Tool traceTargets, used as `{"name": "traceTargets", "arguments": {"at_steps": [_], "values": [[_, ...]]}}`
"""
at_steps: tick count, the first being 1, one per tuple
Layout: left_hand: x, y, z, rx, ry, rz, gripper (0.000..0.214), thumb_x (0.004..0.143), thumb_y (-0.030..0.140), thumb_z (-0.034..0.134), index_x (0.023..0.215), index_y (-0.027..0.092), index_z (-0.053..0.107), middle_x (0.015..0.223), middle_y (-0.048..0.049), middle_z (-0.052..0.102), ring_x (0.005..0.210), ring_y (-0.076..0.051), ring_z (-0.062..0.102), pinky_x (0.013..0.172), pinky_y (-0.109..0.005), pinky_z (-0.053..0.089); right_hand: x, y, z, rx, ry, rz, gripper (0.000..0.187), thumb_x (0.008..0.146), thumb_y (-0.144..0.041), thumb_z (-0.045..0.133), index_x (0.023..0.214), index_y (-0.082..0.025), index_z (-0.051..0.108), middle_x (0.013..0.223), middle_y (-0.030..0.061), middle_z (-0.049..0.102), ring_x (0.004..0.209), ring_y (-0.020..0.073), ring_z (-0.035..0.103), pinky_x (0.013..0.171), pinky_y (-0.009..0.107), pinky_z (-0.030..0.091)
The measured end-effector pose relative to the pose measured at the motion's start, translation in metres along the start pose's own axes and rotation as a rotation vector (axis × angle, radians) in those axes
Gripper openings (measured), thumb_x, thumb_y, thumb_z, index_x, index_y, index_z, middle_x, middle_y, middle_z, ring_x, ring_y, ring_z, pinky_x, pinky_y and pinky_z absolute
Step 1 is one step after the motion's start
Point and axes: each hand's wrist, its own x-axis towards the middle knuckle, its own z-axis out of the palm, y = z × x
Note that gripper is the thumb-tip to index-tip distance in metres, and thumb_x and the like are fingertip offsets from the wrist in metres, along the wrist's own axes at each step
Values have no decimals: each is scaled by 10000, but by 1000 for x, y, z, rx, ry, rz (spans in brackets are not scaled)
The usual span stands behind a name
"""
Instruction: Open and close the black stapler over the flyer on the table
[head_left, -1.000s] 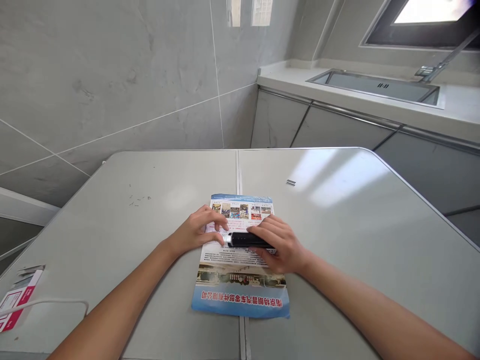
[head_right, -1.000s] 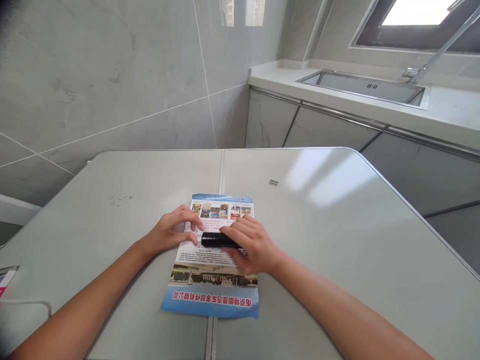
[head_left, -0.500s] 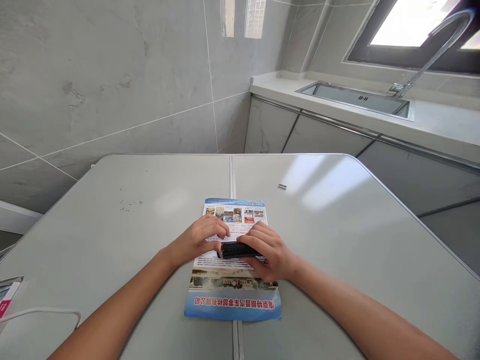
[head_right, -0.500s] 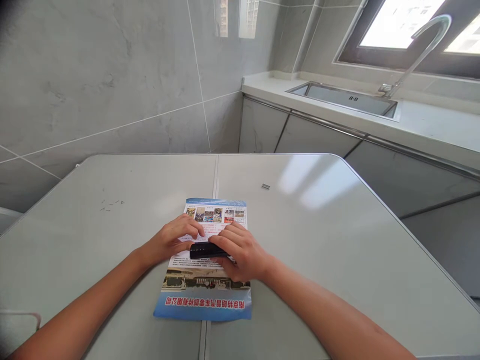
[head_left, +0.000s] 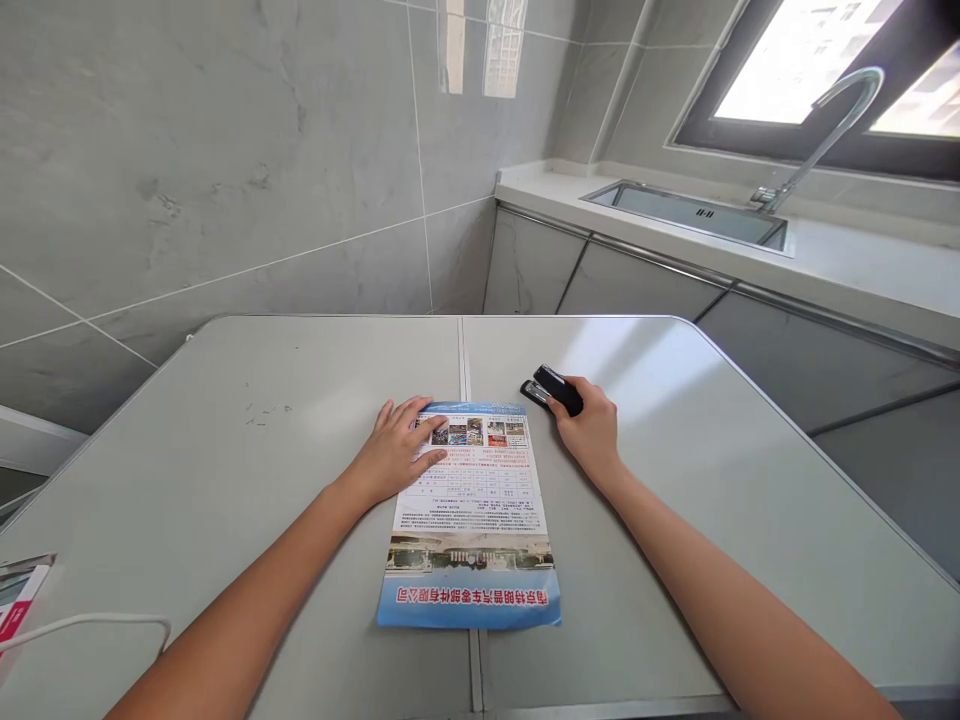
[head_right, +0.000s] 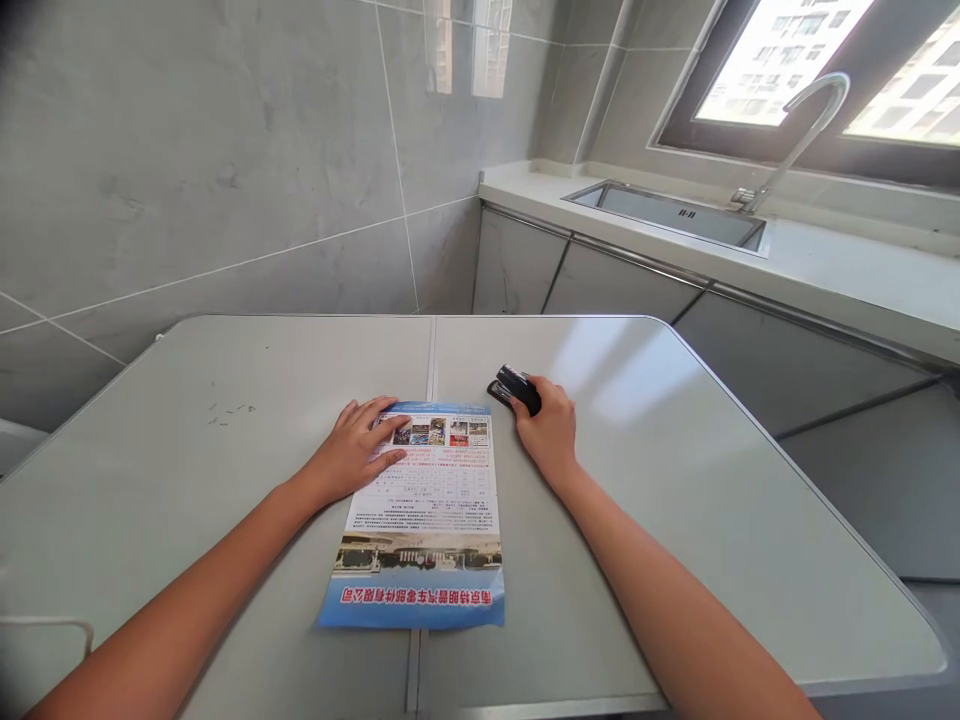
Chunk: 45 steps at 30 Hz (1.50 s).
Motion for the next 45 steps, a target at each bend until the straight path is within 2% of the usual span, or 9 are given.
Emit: {"name": "traceTargets", "arguments": {"at_steps": [4, 10, 15, 20, 23, 27, 29, 33, 45], "values": [[-1, -1, -2, -64, 54, -1, 516, 987, 429, 627, 1456, 234, 535, 1446, -158, 555, 1350, -354, 534, 1181, -622, 367, 1, 2, 1, -26, -47, 11, 346, 841, -320, 628, 1160, -208, 701, 1043, 114, 768, 927, 313, 683, 854, 482, 523], [-2, -5, -5, -230, 135, -59, 628, 941, 378, 698, 1500, 248, 443, 1477, -144, 485, 1347, -328, 540, 1115, -516, 489, -3, -6, -1, -37, -76, 5, 343, 732, -293, 630, 1057, -238, 727, 920, 47, 791, 807, 286, 705, 851, 455, 530], [-2, -7, -5, -283, 169, -103, 655, 908, 337, 740, 1486, 258, 442, 1488, -137, 461, 1360, -323, 535, 1120, -510, 500, -7, -9, -3, -22, -137, -124, 298, 684, -274, 630, 962, -256, 736, 824, 15, 775, 768, 275, 668, 834, 452, 524], [-1, -10, -3, -314, 151, -80, 628, 913, 289, 721, 1480, 285, 451, 1473, -112, 477, 1349, -307, 555, 1121, -500, 507, -8, -9, -4, 76, -181, -244, 284, 681, -238, 607, 941, -256, 719, 874, 9, 786, 762, 253, 657, 824, 445, 516], [-1, -11, -2, -324, 149, -78, 629, 910, 293, 726, 1479, 291, 458, 1470, -108, 482, 1335, -308, 566, 1110, -504, 515, -7, -11, -5, 111, -240, -333, 284, 715, -221, 612, 979, -247, 713, 897, 19, 778, 777, 245, 659, 861, 456, 491], [-2, -12, -2, -342, 143, -90, 622, 910, 282, 728, 1477, 279, 472, 1476, -112, 482, 1345, -306, 559, 1126, -504, 504, -8, -18, -9, 92, -330, -455, 414, 900, -290, 652, 1312, -254, 674, 1112, 61, 762, 967, 257, 666, 946, 470, 445], [-2, -12, -2, -350, 137, -101, 624, 908, 274, 729, 1476, 279, 472, 1481, -112, 476, 1348, -305, 558, 1129, -503, 503, -8, -20, -10, 68, -336, -506, 406, 977, -315, 636, 1381, -277, 652, 1146, 59, 752, 993, 244, 655, 972, 471, 423], [-2, -12, -3, -362, 141, -98, 626, 901, 252, 733, 1471, 278, 476, 1472, -111, 477, 1350, -302, 555, 1120, -491, 512, -9, -19, -10, 52, -316, -538, 363, 1032, -279, 584, 1389, -280, 655, 1135, 56, 741, 983, 230, 639, 970, 475, 416], [-2, -8, -7, -365, 129, -119, 613, 897, 253, 733, 1460, 269, 489, 1468, -101, 476, 1315, -292, 573, 1102, -478, 521, -14, -24, -8, 21, -345, -477, 354, 1048, -245, 529, 1369, -284, 672, 1170, 74, 697, 1051, 252, 604, 950, 463, 441]]}}
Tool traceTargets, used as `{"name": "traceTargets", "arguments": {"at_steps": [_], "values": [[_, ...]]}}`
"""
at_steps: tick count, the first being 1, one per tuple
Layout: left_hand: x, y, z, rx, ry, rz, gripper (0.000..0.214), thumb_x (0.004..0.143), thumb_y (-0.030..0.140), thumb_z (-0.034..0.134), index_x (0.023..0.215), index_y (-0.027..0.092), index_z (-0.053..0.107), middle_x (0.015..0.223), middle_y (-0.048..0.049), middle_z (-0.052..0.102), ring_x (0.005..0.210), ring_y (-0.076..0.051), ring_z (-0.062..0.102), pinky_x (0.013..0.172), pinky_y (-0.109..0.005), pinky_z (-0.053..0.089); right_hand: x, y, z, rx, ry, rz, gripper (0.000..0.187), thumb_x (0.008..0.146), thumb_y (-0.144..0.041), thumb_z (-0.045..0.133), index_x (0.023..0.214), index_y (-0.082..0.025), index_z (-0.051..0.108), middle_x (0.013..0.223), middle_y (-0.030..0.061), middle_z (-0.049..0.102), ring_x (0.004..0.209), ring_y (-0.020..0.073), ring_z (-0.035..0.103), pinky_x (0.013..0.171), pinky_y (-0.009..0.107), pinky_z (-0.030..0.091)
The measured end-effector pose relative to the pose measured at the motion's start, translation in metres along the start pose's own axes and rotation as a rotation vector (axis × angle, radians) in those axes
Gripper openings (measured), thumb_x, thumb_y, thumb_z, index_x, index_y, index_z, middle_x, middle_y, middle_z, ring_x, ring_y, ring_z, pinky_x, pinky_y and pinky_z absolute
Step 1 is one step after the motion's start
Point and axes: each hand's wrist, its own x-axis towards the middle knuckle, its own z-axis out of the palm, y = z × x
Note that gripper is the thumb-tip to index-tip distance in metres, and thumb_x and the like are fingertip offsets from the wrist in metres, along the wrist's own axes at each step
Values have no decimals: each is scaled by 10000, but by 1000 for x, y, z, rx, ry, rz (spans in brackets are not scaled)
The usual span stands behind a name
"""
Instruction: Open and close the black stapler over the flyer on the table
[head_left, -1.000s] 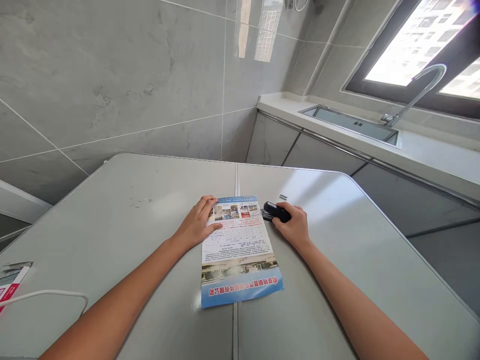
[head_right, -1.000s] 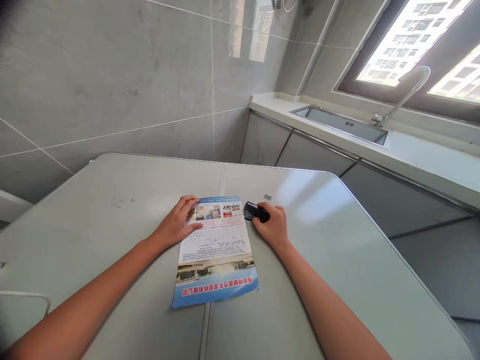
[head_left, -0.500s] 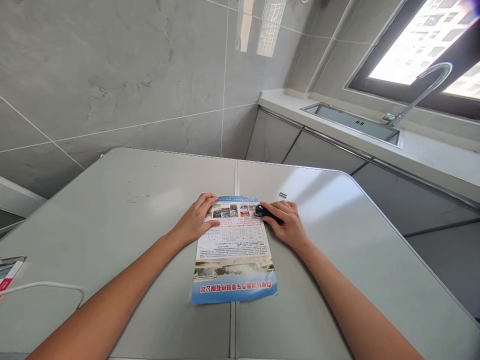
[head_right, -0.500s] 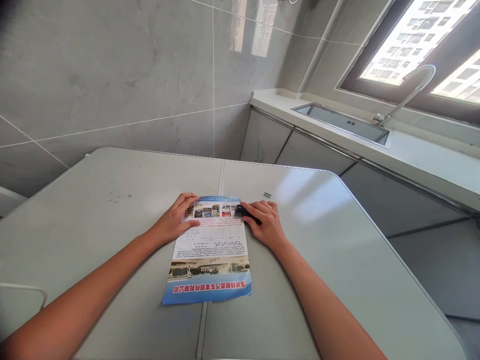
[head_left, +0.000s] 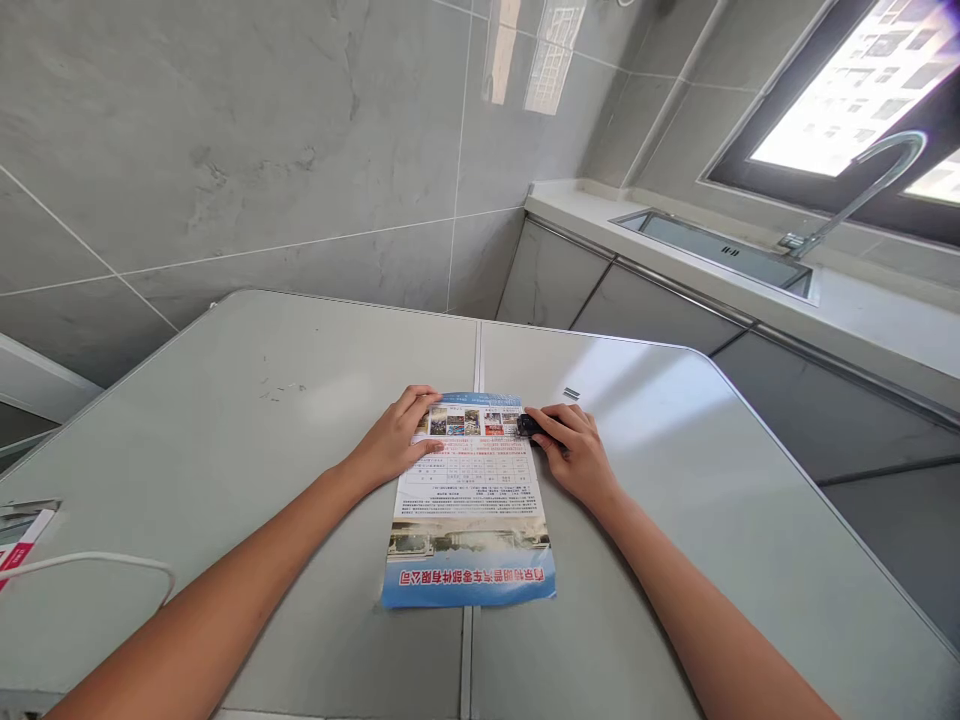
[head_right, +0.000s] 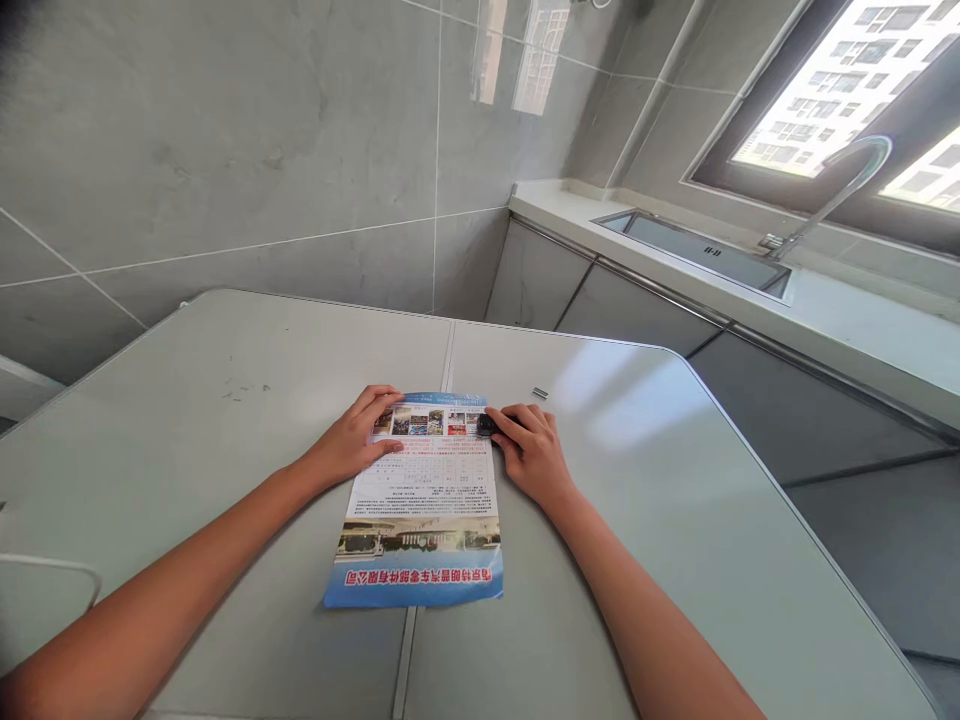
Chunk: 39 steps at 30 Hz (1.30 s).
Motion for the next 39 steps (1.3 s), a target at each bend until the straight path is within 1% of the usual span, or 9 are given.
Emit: {"name": "traceTargets", "arguments": {"at_steps": [10, 23, 28, 31, 34, 36, 37, 38, 39], "values": [[-1, -3, 2, 3, -5, -10, 621, 897, 242, 733, 1462, 282, 479, 1472, -94, 476, 1321, -286, 568, 1117, -482, 506, 0, -5, 1, -40, -2, 24, 356, 1044, -238, 518, 1356, -303, 677, 1155, 70, 698, 1055, 263, 605, 947, 463, 436], [-2, -5, 3, -14, -2, -24, 618, 891, 246, 742, 1457, 291, 498, 1477, -85, 486, 1328, -283, 564, 1122, -470, 500, 0, -12, 4, -98, 1, 45, 355, 1025, -196, 517, 1318, -289, 695, 1140, 68, 691, 1040, 246, 596, 949, 450, 418], [1, -9, 6, -46, -8, -1, 608, 900, 235, 731, 1460, 286, 499, 1475, -87, 485, 1348, -278, 552, 1138, -475, 495, 4, -19, 3, -201, -61, 75, 349, 1015, -183, 503, 1283, -281, 705, 1119, 68, 702, 1028, 246, 589, 958, 451, 389], [1, -4, 8, -59, 12, 10, 627, 882, 218, 747, 1459, 266, 508, 1476, -100, 485, 1389, -280, 517, 1196, -481, 446, 0, -24, 2, -258, -93, 46, 335, 1001, -212, 504, 1261, -262, 710, 1108, 80, 715, 1039, 269, 594, 950, 460, 380], [1, -2, 13, -74, 2, 41, 657, 847, 242, 790, 1450, 230, 531, 1440, -132, 512, 1369, -301, 534, 1202, -499, 434, -7, -20, 6, -284, -29, -3, 352, 985, -237, 457, 1226, -273, 710, 1070, 81, 723, 984, 283, 608, 915, 459, 392], [2, -6, 15, -96, -33, 93, 659, 844, 283, 809, 1441, 211, 539, 1449, -147, 509, 1364, -305, 546, 1190, -483, 448, -9, -12, 15, -367, 31, -16, 359, 969, -300, 426, 1197, -287, 702, 1071, 88, 722, 977, 327, 603, 916, 511, 387], [2, -8, 17, -91, -17, 79, 663, 840, 289, 814, 1438, 204, 540, 1451, -152, 508, 1357, -310, 552, 1180, -483, 457, -9, -9, 18, -382, -2, -23, 390, 959, -304, 398, 1217, -289, 690, 1105, 96, 717, 1017, 354, 602, 964, 560, 365], [1, -10, 17, -75, 0, 45, 674, 843, 282, 810, 1450, 204, 529, 1450, -153, 507, 1357, -316, 553, 1177, -488, 458, -9, -8, 21, -380, 0, -53, 394, 947, -297, 389, 1196, -290, 694, 1079, 93, 719, 1002, 359, 613, 969, 584, 359], [1, -10, 18, -56, 18, 10, 673, 843, 275, 806, 1452, 209, 528, 1449, -150, 510, 1346, -319, 560, 1172, -499, 458, -9, -8, 22, -380, 0, -70, 377, 948, -281, 391, 1170, -293, 696, 1056, 83, 722, 984, 348, 627, 958, 576, 369]]}}
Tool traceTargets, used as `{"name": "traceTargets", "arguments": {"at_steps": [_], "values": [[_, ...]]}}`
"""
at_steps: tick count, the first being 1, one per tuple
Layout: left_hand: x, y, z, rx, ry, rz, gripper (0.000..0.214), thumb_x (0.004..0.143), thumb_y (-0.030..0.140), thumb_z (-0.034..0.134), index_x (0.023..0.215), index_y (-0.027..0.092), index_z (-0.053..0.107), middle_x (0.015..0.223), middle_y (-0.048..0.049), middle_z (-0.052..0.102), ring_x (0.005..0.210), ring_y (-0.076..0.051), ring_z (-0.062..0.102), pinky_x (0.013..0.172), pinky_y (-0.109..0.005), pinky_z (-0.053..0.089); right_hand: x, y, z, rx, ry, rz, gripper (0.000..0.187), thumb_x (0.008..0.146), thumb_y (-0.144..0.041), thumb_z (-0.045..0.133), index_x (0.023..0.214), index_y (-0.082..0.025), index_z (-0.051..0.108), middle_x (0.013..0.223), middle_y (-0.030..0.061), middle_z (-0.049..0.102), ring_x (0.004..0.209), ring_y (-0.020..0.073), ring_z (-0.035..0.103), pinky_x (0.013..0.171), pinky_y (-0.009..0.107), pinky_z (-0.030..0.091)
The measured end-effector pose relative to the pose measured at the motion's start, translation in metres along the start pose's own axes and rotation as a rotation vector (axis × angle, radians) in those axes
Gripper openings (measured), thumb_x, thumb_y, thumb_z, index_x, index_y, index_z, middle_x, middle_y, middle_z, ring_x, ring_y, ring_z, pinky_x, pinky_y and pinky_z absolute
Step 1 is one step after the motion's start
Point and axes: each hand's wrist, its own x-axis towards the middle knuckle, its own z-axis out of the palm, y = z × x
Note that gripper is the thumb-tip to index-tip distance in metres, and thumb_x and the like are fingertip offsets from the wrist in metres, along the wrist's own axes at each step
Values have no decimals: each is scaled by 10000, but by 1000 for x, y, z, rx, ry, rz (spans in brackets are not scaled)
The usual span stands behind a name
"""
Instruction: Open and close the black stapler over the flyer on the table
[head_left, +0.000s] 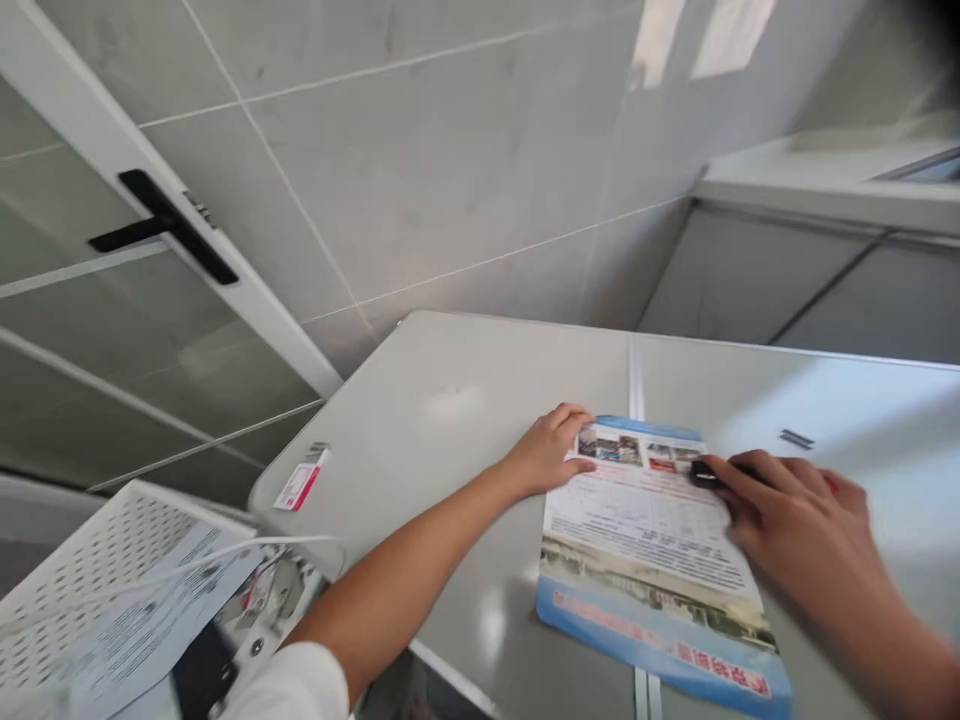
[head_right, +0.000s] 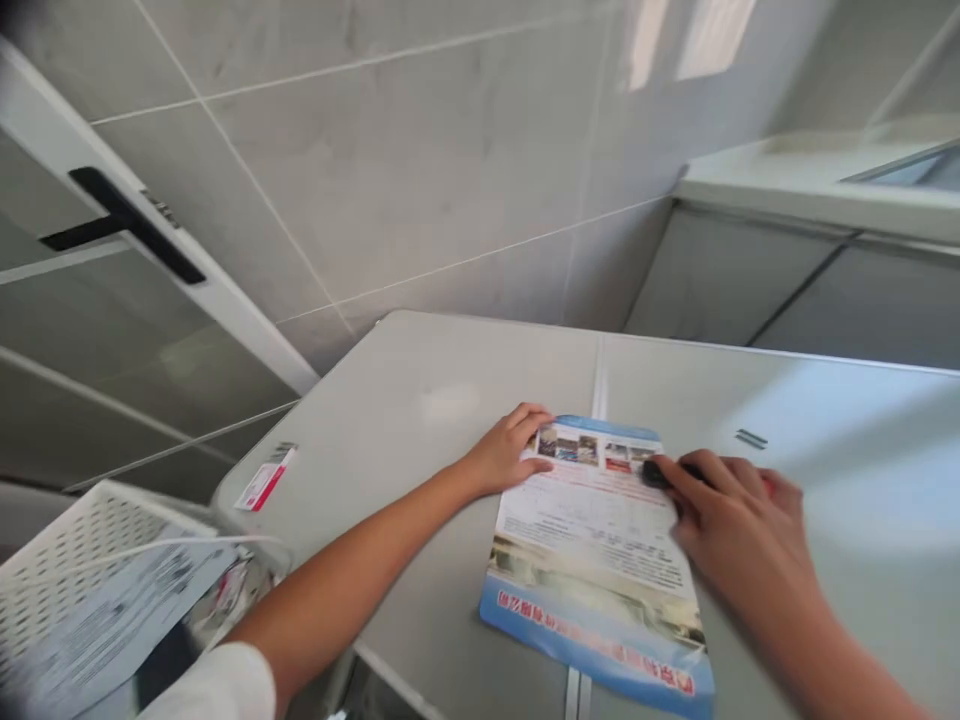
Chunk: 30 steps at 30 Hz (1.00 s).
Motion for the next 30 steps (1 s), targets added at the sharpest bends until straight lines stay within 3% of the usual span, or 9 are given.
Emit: {"name": "traceTargets", "arguments": {"at_steps": [4, 8, 13, 17, 21, 25, 30], "values": [[-2, 0, -1, -49, -11, 6, 679, 822, 299, 825, 1431, 204, 542, 1449, -150, 515, 1301, -311, 589, 1147, -489, 480, 2, -2, -3, -13, 6, 16, 359, 965, -256, 407, 1169, -277, 702, 1040, 77, 724, 976, 333, 646, 976, 565, 371], [-3, -1, -3, -112, -11, -6, 689, 833, 304, 811, 1458, 238, 530, 1476, -143, 492, 1346, -315, 557, 1169, -491, 463, 4, 4, -3, 79, 2, 63, 372, 996, -347, 404, 1213, -284, 699, 1063, 86, 726, 987, 320, 638, 976, 534, 390], [-5, 0, -5, -115, -9, -14, 680, 844, 272, 791, 1469, 245, 524, 1487, -145, 484, 1383, -320, 525, 1187, -505, 446, 0, 18, -6, 181, -111, 78, 441, 999, -367, 427, 1403, -262, 570, 1246, 111, 698, 1165, 332, 614, 938, 471, 450], [-5, 2, -7, -117, -8, -9, 658, 843, 237, 785, 1453, 243, 537, 1493, -139, 490, 1406, -305, 505, 1212, -498, 421, -5, 31, -14, 164, -193, 225, 344, 973, -341, 462, 1280, -265, 597, 1194, 93, 709, 1007, 296, 662, 736, 390, 477], [-6, 4, -10, -129, -18, -50, 650, 843, 263, 796, 1444, 243, 548, 1544, -136, 464, 1451, -311, 466, 1235, -499, 395, -4, 31, -33, 8, -108, 385, 286, 961, -347, 467, 1186, -232, 601, 1088, 113, 708, 956, 323, 648, 646, 379, 424], [-4, 6, -12, -169, 11, -93, 525, 932, 318, 706, 1425, 235, 548, 1566, -138, 452, 1497, -296, 416, 1264, -489, 353, 2, -13, -61, 40, 96, 467, 260, 968, -340, 508, 1188, -225, 586, 1075, 120, 696, 1018, 334, 642, 716, 393, 460], [0, 0, -13, -215, 160, -92, 323, 1074, 318, 429, 1350, 204, 553, 1488, -143, 503, 1478, -243, 432, 1275, -459, 328, 6, -111, -61, 404, -51, 349, 218, 947, -216, 525, 1157, -254, 571, 1058, 69, 692, 942, 265, 660, 773, 372, 512]]}}
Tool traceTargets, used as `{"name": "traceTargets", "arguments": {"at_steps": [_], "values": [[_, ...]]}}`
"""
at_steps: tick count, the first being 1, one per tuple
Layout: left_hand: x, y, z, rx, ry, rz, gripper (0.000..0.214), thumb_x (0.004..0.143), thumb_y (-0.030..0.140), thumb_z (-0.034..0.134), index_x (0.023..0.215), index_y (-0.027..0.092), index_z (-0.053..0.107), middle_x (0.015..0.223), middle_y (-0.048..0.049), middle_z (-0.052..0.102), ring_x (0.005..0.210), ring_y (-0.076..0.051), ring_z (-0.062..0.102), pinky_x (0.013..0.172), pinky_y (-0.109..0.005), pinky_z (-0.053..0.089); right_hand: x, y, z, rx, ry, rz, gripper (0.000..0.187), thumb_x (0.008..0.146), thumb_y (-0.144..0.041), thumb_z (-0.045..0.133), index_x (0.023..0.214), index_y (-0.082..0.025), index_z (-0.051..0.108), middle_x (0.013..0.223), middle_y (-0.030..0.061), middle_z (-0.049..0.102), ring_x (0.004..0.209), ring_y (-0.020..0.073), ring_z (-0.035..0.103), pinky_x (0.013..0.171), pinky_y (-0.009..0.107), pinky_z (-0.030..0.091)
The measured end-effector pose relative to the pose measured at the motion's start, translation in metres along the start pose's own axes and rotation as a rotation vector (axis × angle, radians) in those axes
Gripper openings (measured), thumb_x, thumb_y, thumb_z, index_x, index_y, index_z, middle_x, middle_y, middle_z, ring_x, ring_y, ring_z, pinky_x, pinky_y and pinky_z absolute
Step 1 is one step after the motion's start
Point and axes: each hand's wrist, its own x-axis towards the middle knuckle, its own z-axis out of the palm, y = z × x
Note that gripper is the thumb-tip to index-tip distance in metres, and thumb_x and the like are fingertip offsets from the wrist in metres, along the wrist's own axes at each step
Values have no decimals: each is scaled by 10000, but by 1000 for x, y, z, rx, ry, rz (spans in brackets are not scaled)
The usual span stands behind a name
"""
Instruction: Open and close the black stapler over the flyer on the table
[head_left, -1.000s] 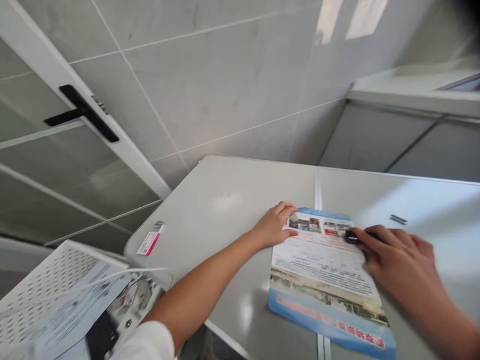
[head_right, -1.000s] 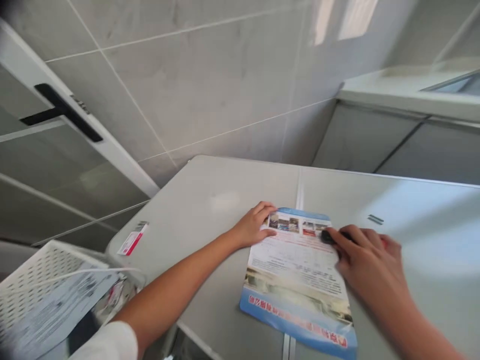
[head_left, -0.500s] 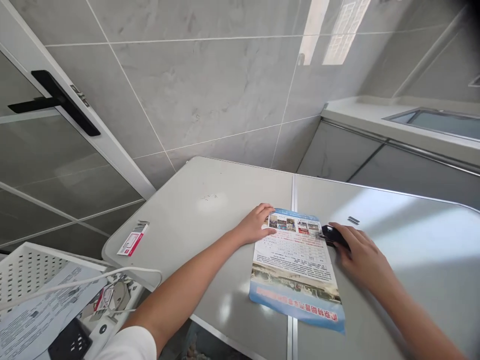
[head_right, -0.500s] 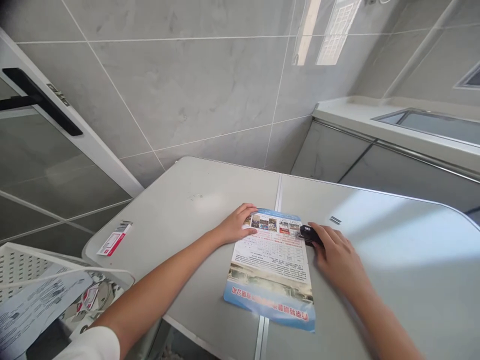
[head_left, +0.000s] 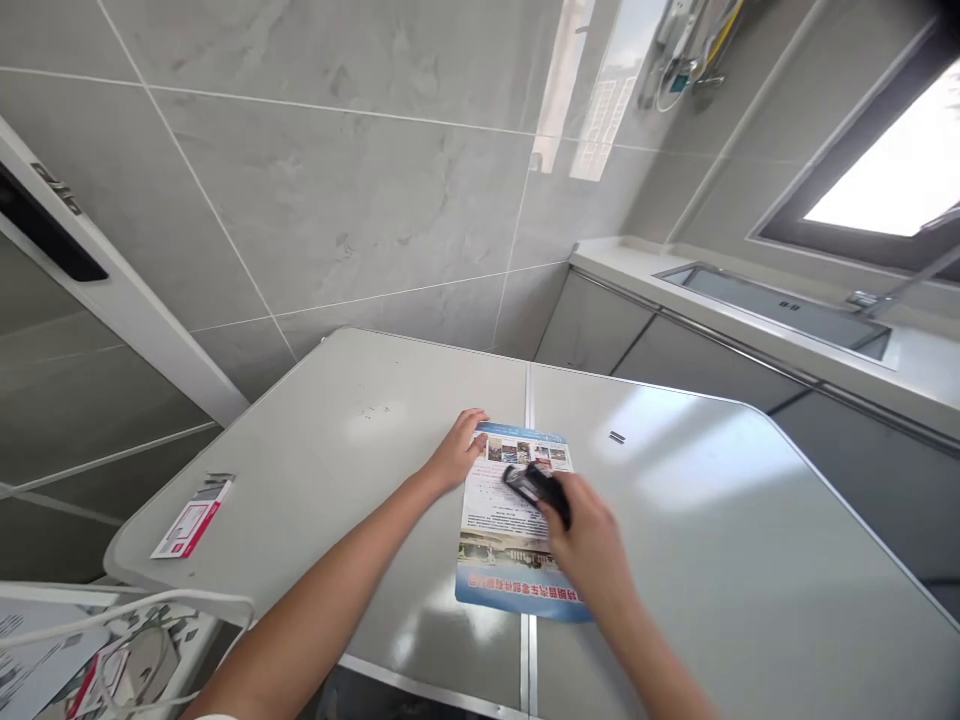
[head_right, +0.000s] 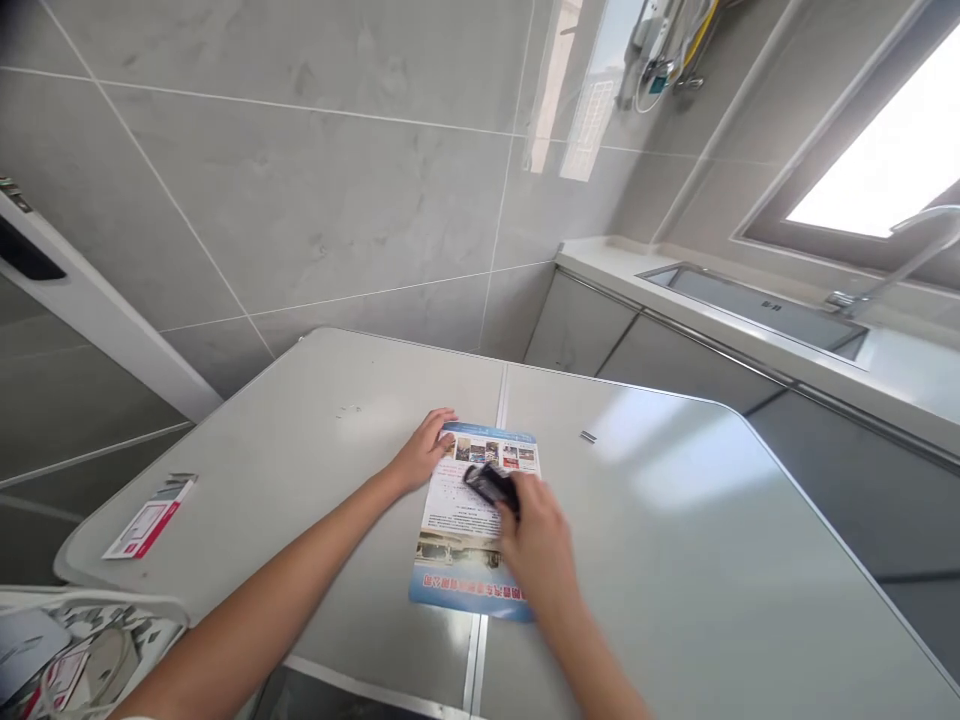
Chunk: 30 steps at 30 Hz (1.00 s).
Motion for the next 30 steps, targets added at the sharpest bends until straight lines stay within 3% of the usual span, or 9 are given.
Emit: {"name": "traceTargets", "arguments": {"at_steps": [3, 6, 9, 17, 22, 25, 28, 30], "values": [[2, -5, 0, -17, 58, -31, 314, 1082, 307, 395, 1343, 203, 537, 1461, -137, 505, 1459, -229, 443, 1251, -444, 356, -12, -28, 27, 31, -76, -27, 237, 898, -142, 534, 1106, -252, 565, 1017, 61, 670, 907, 264, 629, 752, 373, 511], [3, -7, 0, -19, 55, -51, 306, 1083, 306, 391, 1340, 215, 530, 1453, -123, 502, 1439, -216, 457, 1231, -424, 379, -23, -29, 32, 22, -84, -36, 258, 882, -116, 543, 1102, -246, 576, 989, 61, 654, 926, 276, 600, 788, 399, 518], [3, -6, -1, -16, 39, -55, 292, 1078, 313, 410, 1324, 225, 539, 1434, -112, 511, 1398, -211, 490, 1214, -415, 395, -40, -8, 18, 24, -54, -9, 307, 891, -124, 555, 1170, -248, 586, 1030, 67, 661, 965, 280, 606, 820, 417, 536], [5, 0, -2, 12, -3, -67, 267, 1068, 305, 422, 1240, 213, 604, 1360, -98, 531, 1304, -212, 540, 1164, -415, 427, -96, 86, -34, 8, 49, 148, 317, 971, -329, 576, 1281, -261, 577, 1156, 87, 687, 1064, 300, 652, 918, 491, 571], [5, 4, -4, 2, -31, -101, 310, 1071, 244, 357, 1212, 222, 633, 1326, -88, 553, 1220, -202, 577, 1101, -402, 468, -96, 92, -37, 59, 35, 174, 331, 961, -395, 596, 1262, -259, 610, 1178, 98, 704, 1090, 311, 669, 934, 504, 570], [6, 4, -5, -16, -25, -123, 302, 1054, 215, 371, 1193, 220, 639, 1308, -84, 562, 1201, -200, 584, 1089, -394, 471, -95, 90, -47, 122, -6, 192, 399, 927, -461, 637, 1275, -267, 615, 1184, 81, 712, 1068, 294, 685, 907, 455, 575], [7, 3, -5, -28, -31, -111, 292, 1039, 197, 384, 1159, 217, 649, 1284, -83, 566, 1191, -201, 584, 1087, -393, 467, -98, 107, -68, 169, 83, 290, 400, 970, -538, 533, 1246, -264, 625, 1114, 66, 728, 993, 268, 695, 828, 391, 563], [6, 2, -4, -25, -35, -97, 286, 1025, 180, 396, 1132, 217, 659, 1268, -82, 566, 1188, -205, 580, 1089, -391, 464, -99, 128, -82, 130, 147, 387, 396, 1004, -564, 433, 1074, -250, 663, 1005, 67, 737, 910, 261, 691, 785, 380, 540]]}}
